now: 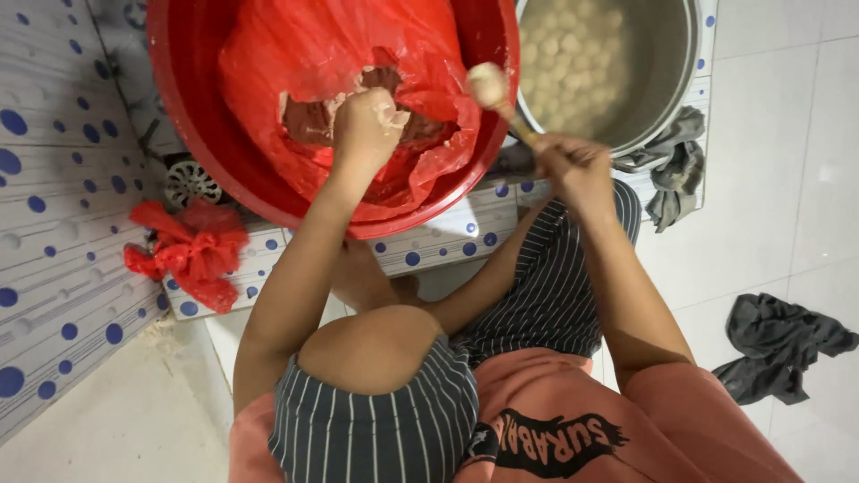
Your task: Scooping meat mixture with a spoon and dropping it into a pot of water to form meatballs.
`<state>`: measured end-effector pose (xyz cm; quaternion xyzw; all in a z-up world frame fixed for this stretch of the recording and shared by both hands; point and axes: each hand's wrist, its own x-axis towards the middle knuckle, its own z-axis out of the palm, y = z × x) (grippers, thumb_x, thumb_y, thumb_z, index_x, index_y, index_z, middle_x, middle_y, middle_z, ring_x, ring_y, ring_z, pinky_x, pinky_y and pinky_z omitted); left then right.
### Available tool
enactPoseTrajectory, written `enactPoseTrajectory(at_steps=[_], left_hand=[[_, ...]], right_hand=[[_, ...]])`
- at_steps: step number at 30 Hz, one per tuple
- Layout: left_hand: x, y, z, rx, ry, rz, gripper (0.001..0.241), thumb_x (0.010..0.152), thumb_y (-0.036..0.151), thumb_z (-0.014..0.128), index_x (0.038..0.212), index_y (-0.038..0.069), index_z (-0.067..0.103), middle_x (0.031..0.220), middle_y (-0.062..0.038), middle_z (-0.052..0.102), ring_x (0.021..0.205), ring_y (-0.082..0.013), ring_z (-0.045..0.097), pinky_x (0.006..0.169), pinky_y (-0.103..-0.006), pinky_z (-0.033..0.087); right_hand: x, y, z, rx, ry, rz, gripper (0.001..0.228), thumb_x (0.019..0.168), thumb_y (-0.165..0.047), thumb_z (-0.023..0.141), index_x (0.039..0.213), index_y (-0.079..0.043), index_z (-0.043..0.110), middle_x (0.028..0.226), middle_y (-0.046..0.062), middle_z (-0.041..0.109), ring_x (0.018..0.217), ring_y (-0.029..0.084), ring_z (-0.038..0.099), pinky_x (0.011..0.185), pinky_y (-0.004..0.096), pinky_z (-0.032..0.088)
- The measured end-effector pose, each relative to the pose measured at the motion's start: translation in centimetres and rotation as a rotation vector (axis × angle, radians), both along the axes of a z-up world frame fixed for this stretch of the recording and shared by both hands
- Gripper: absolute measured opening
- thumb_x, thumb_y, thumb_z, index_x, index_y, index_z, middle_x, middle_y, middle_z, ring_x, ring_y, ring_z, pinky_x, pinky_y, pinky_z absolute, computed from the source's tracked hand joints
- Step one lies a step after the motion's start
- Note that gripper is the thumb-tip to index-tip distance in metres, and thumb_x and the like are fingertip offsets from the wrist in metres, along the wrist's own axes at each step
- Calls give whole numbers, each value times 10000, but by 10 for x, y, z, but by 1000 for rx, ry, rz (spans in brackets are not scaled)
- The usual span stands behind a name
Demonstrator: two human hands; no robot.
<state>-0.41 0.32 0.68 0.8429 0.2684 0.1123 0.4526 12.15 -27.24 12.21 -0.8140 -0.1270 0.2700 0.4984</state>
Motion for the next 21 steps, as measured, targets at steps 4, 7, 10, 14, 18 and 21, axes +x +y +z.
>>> enactPoseTrajectory(at_steps=[4,7,10,14,18,21], left_hand=[[-1,-3,-7,-25,-57,5,365,855,76,836,659,86,528,648,-40,578,640,-203,554,584,-388,465],[0,-3,-14,-42,-20,61,162,798,212,833,811,124,698,721,-139,688,762,-426,702,654,-495,564],[1,-3,-13,-130,-56,85,229,789,191,878,755,123,662,625,-99,611,589,-309,646,547,-402,528],[-4,-6,26,-755,-226,118,426,945,-5,742,714,123,408,538,-7,346,357,-102,385,273,-313,269],[-10,-9,66,-951,-437,97,469,956,-107,665,717,187,390,671,75,348,554,-51,409,519,-206,399],[-9,-7,78,-1213,-474,125,149,912,135,783,933,132,635,909,-5,656,678,-130,634,568,-242,548]], right_hand=[[63,-52,-68,-183,-300,-63,150,1006,-149,719,1059,-37,804,861,52,766,766,78,665,626,261,510],[94,-79,-113,-355,-497,-49,160,993,-69,690,1101,-67,808,643,45,685,648,137,633,651,263,485],[92,-80,-119,-387,-623,-92,118,963,-82,770,1063,-64,829,689,109,726,738,306,741,687,369,548],[61,-55,-84,-74,-526,-103,170,1041,-34,682,1172,45,756,767,102,717,738,166,671,738,314,540],[8,-17,-33,3,-340,122,116,1055,-116,676,1078,-50,769,931,49,744,800,130,661,753,289,565],[-25,10,-7,-41,-261,317,220,990,3,672,1196,-39,738,1061,115,783,715,139,709,633,249,609]])
